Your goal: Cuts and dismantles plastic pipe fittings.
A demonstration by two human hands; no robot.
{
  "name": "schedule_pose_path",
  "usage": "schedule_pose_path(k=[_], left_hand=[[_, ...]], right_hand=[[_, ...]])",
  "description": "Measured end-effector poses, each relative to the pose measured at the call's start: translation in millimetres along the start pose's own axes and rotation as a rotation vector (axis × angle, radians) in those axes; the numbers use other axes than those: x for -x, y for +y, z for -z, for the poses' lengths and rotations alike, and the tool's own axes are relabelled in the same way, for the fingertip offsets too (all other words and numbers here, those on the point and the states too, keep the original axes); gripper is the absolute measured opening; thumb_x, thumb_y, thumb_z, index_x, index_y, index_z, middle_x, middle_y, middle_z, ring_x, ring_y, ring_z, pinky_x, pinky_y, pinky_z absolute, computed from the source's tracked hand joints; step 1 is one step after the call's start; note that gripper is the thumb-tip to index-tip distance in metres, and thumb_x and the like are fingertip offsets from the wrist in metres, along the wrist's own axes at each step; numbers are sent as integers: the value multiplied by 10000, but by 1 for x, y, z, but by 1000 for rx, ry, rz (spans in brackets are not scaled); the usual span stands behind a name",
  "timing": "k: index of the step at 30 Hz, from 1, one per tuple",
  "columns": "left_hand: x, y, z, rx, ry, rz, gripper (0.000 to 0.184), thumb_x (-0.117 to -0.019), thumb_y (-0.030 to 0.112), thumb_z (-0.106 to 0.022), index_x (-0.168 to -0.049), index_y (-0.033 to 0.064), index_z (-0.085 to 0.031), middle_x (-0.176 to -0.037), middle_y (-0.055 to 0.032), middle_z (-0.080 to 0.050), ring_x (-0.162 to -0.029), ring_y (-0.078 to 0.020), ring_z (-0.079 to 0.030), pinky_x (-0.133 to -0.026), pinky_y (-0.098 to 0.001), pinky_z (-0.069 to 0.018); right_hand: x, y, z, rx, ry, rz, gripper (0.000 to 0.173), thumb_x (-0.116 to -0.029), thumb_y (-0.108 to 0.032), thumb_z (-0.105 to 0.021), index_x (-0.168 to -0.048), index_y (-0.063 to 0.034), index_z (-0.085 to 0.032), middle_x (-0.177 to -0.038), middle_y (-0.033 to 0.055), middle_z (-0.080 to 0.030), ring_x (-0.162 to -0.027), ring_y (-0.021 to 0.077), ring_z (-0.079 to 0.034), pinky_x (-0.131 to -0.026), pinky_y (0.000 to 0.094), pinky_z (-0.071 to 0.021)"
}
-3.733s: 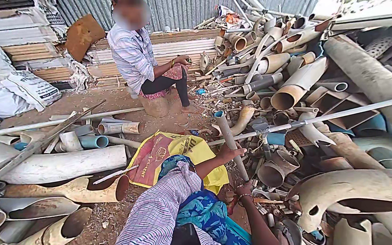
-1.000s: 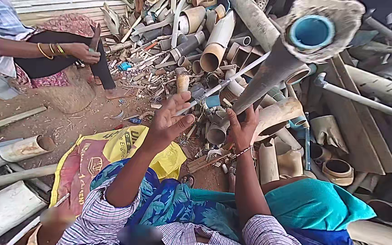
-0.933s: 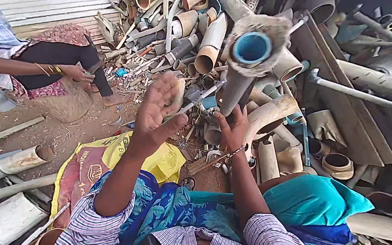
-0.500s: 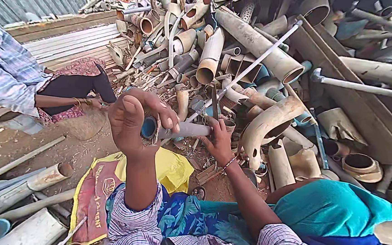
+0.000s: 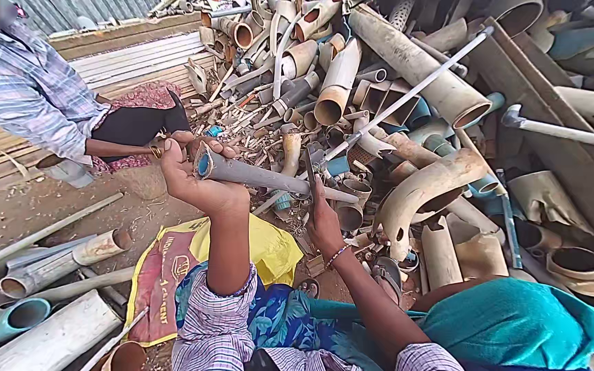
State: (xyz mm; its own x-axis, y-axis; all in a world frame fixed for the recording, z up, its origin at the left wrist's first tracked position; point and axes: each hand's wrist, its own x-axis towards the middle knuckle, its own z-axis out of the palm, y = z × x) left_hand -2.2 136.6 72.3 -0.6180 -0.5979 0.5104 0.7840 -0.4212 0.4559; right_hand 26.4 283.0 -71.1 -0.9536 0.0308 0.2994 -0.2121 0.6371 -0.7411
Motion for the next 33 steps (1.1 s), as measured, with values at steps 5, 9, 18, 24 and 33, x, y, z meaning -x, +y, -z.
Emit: schedule_pose_path(k=[5, 9, 18, 24, 33], left_hand=[[-2, 2, 7, -8, 89, 38, 422, -1090, 214, -166, -880, 109, -517, -575, -7, -567, -487, -146, -604, -494, -319, -563], [-6, 1, 10, -12, 112, 58, 412, -1092, 220, -168, -896, 102, -511, -591, -18, -565, -493, -159, -605, -491, -330, -564], [-4, -1, 11, -16, 129, 71, 426, -1087, 220, -170, -855, 116, -511, -585, -9, -568, -497, -147, -604, -496, -307, -554], [-9, 1, 10, 15, 238, 122, 420, -1093, 294, -224, -893, 121, -550, -598, 3, -565, -502, -137, -594, -496, -296, -536], [11, -9, 2, 69, 102, 0, 446, -1103, 368, -118, -1187, 120, -480, -709, -12, -663, -566, -141, -662, -535, -292, -579]], right_hand=[[-25, 71, -2, 33, -119, -421, 797, -1037, -90, -502, -1649, -94, 8, -1073, 273, -684, -959, 405, -693, -931, 539, -516], [-18, 43, 2, -69, -133, -321, 787, -1030, -51, -493, -1649, -84, -9, -981, 250, -680, -834, 357, -686, -852, 506, -542], [-17, 51, -12, 27, -95, -337, 770, -1019, -88, -519, -1648, -88, -74, -1010, 242, -699, -933, 392, -698, -890, 542, -530], [-19, 71, -18, -153, -32, -388, 735, -1011, -54, -465, -1632, -12, -74, -1055, 285, -663, -860, 365, -674, -820, 519, -524], [-8, 35, -31, -37, 195, 62, 645, -974, -24, -497, -1549, 135, -254, -766, 226, -668, -625, 369, -659, -634, 549, -538]])
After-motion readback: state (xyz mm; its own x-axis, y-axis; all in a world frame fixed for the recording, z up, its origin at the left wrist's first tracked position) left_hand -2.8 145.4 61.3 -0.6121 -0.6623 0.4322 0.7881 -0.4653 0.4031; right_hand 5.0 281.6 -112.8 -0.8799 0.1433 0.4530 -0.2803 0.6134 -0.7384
